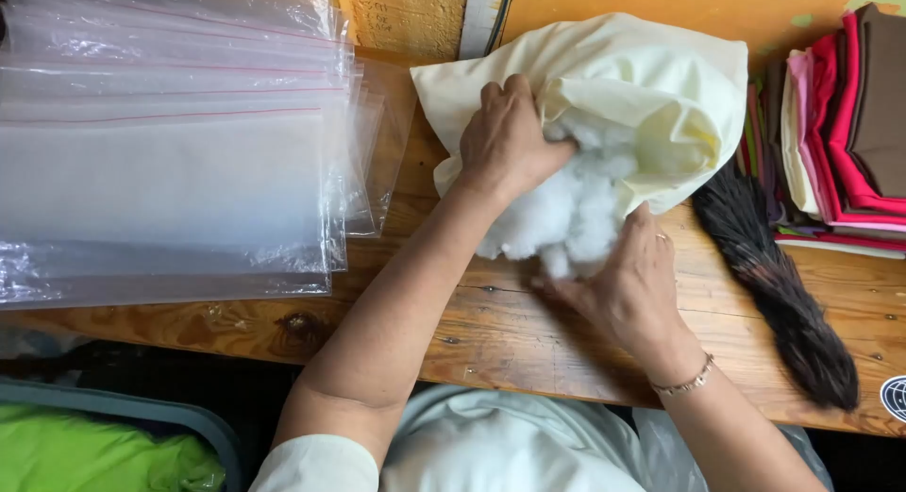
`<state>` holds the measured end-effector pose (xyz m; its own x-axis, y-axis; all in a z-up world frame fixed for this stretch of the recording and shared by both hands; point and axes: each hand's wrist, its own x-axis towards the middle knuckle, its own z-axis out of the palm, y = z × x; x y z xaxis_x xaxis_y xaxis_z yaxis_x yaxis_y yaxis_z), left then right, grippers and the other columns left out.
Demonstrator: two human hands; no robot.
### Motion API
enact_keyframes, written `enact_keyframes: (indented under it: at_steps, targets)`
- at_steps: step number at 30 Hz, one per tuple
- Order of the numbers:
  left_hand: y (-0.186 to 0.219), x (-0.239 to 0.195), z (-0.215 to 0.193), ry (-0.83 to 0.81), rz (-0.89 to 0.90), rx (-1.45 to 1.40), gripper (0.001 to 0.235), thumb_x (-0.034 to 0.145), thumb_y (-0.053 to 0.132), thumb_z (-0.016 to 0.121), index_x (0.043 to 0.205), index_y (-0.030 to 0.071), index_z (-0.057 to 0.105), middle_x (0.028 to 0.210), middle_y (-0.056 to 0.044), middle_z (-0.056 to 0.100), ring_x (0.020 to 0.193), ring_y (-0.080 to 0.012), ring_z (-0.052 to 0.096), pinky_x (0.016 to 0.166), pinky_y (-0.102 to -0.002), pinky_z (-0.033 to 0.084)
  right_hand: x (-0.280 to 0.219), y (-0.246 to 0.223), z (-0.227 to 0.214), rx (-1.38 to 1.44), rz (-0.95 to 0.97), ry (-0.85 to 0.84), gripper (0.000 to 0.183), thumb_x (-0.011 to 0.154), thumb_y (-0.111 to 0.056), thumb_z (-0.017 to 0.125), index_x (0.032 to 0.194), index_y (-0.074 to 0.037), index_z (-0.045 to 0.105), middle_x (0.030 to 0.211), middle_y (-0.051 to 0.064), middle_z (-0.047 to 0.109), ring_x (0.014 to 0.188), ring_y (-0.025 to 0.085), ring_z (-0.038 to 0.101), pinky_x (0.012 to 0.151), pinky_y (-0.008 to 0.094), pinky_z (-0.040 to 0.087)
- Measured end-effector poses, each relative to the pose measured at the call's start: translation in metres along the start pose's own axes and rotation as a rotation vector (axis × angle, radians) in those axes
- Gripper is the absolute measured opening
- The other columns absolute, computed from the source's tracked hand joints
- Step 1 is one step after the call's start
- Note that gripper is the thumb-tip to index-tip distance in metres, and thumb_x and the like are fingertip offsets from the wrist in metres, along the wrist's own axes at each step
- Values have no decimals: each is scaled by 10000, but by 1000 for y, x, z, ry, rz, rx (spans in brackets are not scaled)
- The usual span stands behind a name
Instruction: The person fills a white pillowcase with white fluffy material by hand. They then seal the opening and repeatedly pat, press, and smooth the pillow to distribute the filling evenly and shape it into a square form.
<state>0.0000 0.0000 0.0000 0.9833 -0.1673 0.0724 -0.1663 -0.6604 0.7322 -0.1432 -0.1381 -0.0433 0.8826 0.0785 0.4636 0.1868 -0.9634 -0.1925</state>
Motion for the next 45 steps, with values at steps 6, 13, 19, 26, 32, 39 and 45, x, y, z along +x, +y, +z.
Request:
enact_keyframes:
  at_steps: [6,13,19,26,32,39,45]
  targets:
    - [6,-9,-26,-290,287,-49,924,502,724,701,1086,50,457,1135,-128,545,1125,-269,483,857,-372,439,56,35,-7,-93,476,-43,608,749,-426,684,1073,-48,335,932,239,649,772,539,592,673,582,433]
    - [14,-26,0,-306,274,423,1299,341,659,1003,1260,39,325,1262,-174,362,1094,-353,487,931,-467,456,72,113,9,-141,367,203,353,725,-204,680,958,-10,499,805,223,648,718,486,585,621,494,443]
    - [-9,-1,46,378,265,229,540,515,42,767,916,47,405,951,-167,494,514,-264,602,385,-350,492,75,47,-41,24,560,-59,782,649,-616,699,1100,-2,525,1001,223,644,941,465,578,713,472,432]
    - [-42,33,20,420,31,106,310,845,300,647,904,3,580,843,-171,627,563,-264,635,400,-339,500,40,71,-72,827,587,-28,401,728,-44,735,1062,-62,513,1040,47,608,906,126,584,757,256,536]
    - [-39,28,-12,332,37,99,117,888,133,579,790,72,593,688,-64,651,539,-176,599,390,-298,459,11,121,-80,733,551,78,382,798,-116,777,973,-118,437,917,32,575,793,77,560,658,200,492]
    - [-7,-2,-55,-476,310,-67,506,565,365,852,879,131,530,841,2,598,726,-136,531,602,-270,389,14,97,-95,770,454,-88,473,922,-164,558,1316,82,467,1156,126,572,938,159,530,750,251,447]
    - [7,-25,-64,-298,548,-344,460,736,472,746,647,171,410,630,82,402,587,-63,384,520,-239,308,33,102,-80,766,749,58,244,1054,-331,551,1025,-106,639,744,-58,534,601,32,446,496,196,365]
